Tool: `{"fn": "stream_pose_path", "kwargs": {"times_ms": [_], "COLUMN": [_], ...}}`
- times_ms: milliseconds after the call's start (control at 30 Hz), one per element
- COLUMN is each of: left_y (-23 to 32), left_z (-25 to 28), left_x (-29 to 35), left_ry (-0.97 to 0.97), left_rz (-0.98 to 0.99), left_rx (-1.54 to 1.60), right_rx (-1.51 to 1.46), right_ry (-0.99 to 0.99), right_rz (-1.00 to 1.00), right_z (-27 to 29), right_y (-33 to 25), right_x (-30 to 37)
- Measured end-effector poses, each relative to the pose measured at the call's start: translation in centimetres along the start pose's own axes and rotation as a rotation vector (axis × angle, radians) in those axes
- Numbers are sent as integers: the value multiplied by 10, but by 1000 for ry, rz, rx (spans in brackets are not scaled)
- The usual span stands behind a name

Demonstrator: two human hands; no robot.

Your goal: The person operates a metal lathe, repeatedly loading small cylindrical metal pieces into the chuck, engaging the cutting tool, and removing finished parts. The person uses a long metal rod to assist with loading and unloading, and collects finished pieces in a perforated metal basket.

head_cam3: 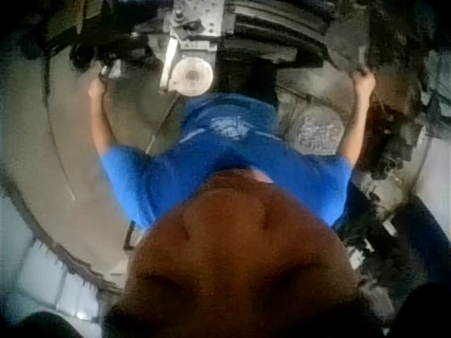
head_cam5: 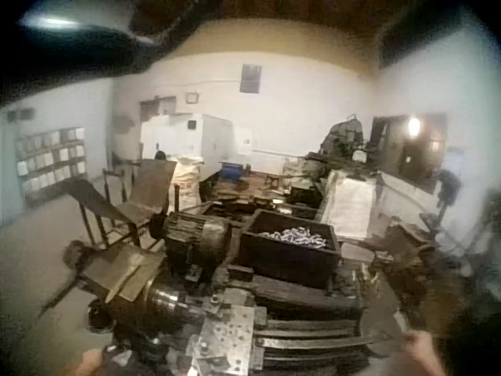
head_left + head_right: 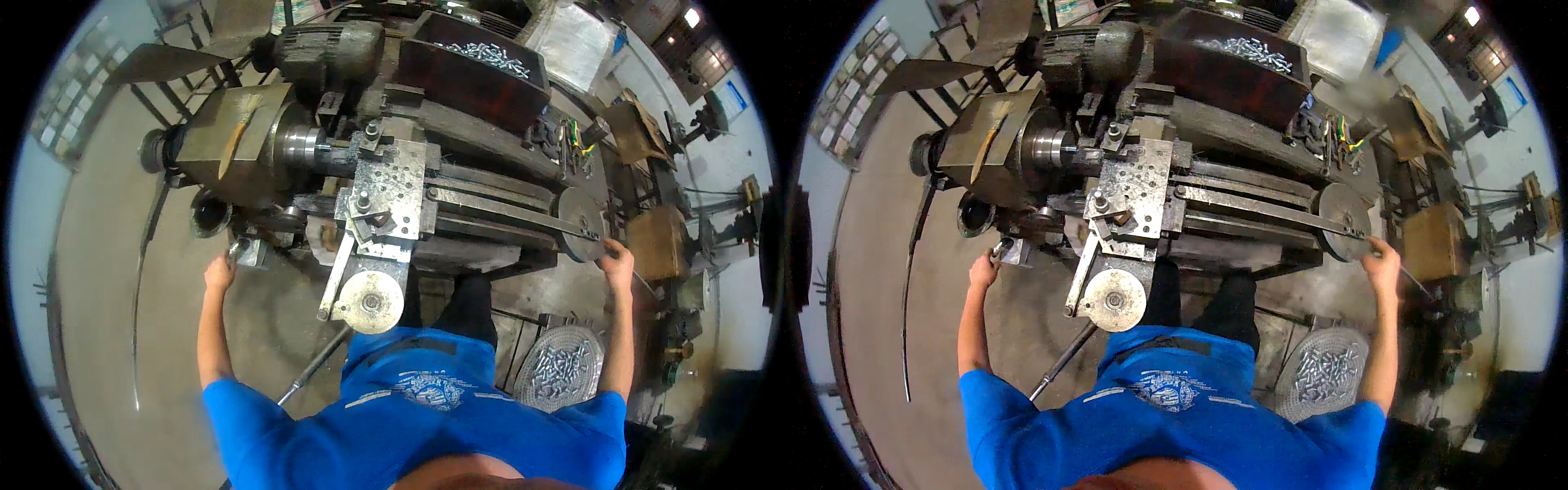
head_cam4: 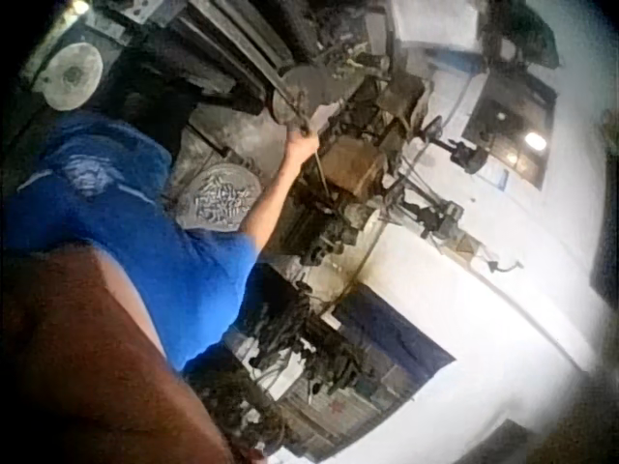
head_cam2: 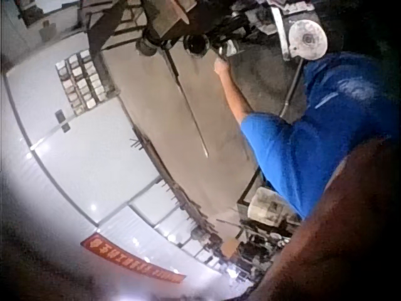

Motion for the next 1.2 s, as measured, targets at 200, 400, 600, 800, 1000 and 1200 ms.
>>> {"fn": "stream_pose_path", "kwargs": {"times_ms": [200, 400, 600, 800, 1000, 1200], "left_y": [9, 100, 146, 175, 149, 143], "left_z": [4, 31, 55, 58, -3, -8], "left_x": [94, 219, 255, 291, 281, 284], "left_ry": [-167, -379, -416, -585, -428, -382], "left_rz": [-86, -142, -350, -223, -283, -179], "left_rx": [91, 530, 640, 374, 353, 350], "right_rx": [380, 461, 505, 493, 404, 269], "right_ry": [-66, -230, -178, 18, 178, 151], "right_rz": [-217, -552, -553, -456, -570, -592], "right_z": [-4, -16, -14, -24, -56, -74], "right_y": [215, 264, 295, 277, 251, 192], "right_x": [-32, -50, -51, 13, 105, 150]}}
Point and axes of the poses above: each hand's wrist, its own x-axis away from the middle knuckle, its own z-axis out of the back of the hand, y = z × x, the point moved 5 cm from there along -x, towards the middle knuckle, and after that the axes turned 13 degrees about -y, right-handed, at the moved point
